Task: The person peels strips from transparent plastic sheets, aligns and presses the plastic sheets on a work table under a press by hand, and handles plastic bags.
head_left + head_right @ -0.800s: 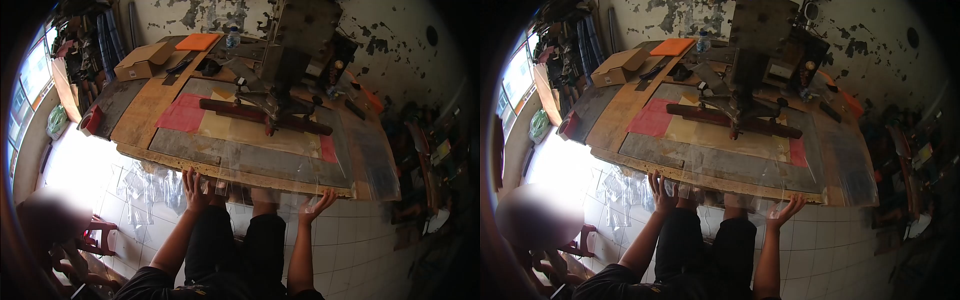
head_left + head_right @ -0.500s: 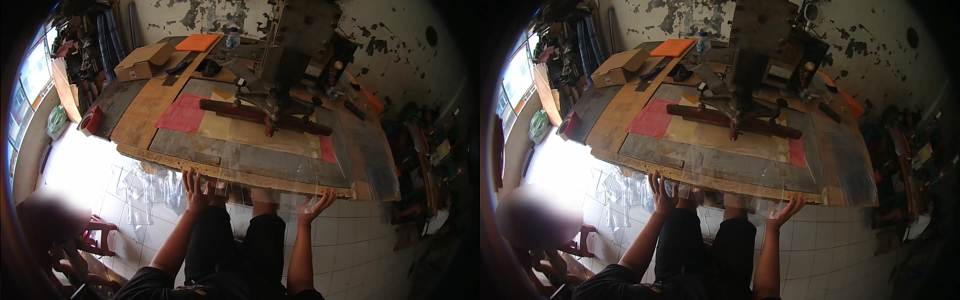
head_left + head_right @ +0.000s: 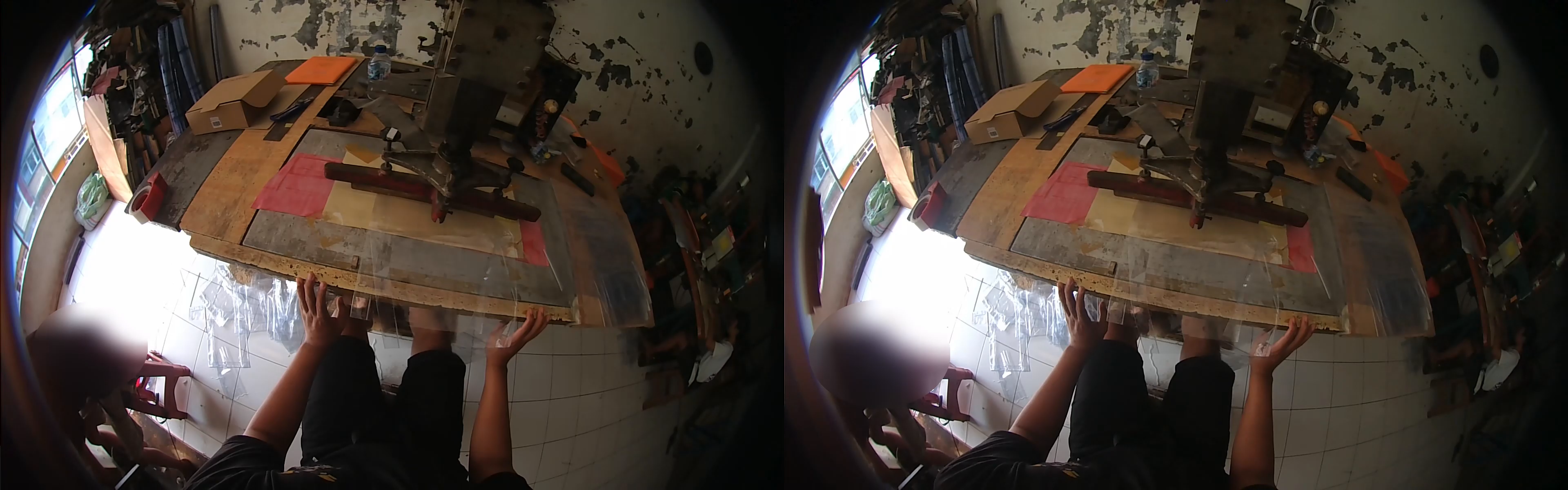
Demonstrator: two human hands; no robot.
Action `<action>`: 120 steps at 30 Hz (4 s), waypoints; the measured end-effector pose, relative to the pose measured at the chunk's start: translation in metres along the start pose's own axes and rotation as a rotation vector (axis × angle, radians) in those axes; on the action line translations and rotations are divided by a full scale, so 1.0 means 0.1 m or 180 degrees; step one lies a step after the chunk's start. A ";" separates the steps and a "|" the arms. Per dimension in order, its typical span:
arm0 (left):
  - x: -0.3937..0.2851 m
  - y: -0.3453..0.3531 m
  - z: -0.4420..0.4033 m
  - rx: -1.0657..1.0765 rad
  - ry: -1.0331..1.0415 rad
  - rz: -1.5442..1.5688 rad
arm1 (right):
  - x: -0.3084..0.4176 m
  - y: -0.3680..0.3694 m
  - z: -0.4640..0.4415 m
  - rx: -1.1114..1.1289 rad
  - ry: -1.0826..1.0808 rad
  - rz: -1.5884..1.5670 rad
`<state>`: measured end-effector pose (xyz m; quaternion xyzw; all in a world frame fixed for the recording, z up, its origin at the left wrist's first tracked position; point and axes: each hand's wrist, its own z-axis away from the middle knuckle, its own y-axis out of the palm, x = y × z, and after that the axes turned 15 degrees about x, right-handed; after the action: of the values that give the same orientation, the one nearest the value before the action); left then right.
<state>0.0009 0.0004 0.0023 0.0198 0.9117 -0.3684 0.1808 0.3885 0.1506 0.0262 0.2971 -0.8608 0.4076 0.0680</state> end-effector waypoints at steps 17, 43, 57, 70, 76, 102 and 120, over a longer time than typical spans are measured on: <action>0.01 0.02 0.02 0.0000 -0.0002 0.0012 | 0.01 -0.02 0.02 0.0110 0.0044 0.0002; 0.00 0.02 0.03 -0.0024 -0.0039 0.0025 | 0.06 -0.04 0.02 0.0079 0.0015 -0.0032; 0.01 -0.01 0.05 -0.0062 -0.0033 0.0031 | 0.12 -0.10 0.01 0.0106 0.0049 -0.0070; 0.02 -0.06 0.06 0.0138 0.0027 0.0190 | 0.18 -0.17 0.01 0.0242 0.0202 -0.0089; 0.02 -0.05 0.05 0.0138 0.0026 0.0173 | 0.17 -0.16 0.01 0.0212 0.0219 -0.0095; -0.13 -0.43 0.00 0.0529 -0.0041 0.0467 | 0.31 -0.70 -0.02 0.0618 0.0043 0.0019; -0.21 -0.45 -0.03 0.0561 -0.0180 0.0596 | 0.19 -1.22 -0.37 0.1600 0.0058 -0.0313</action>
<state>0.0116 -0.0289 0.0414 0.1103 0.8645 -0.4289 0.2376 0.4381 0.1094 0.1378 0.3426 -0.7163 0.6076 0.0195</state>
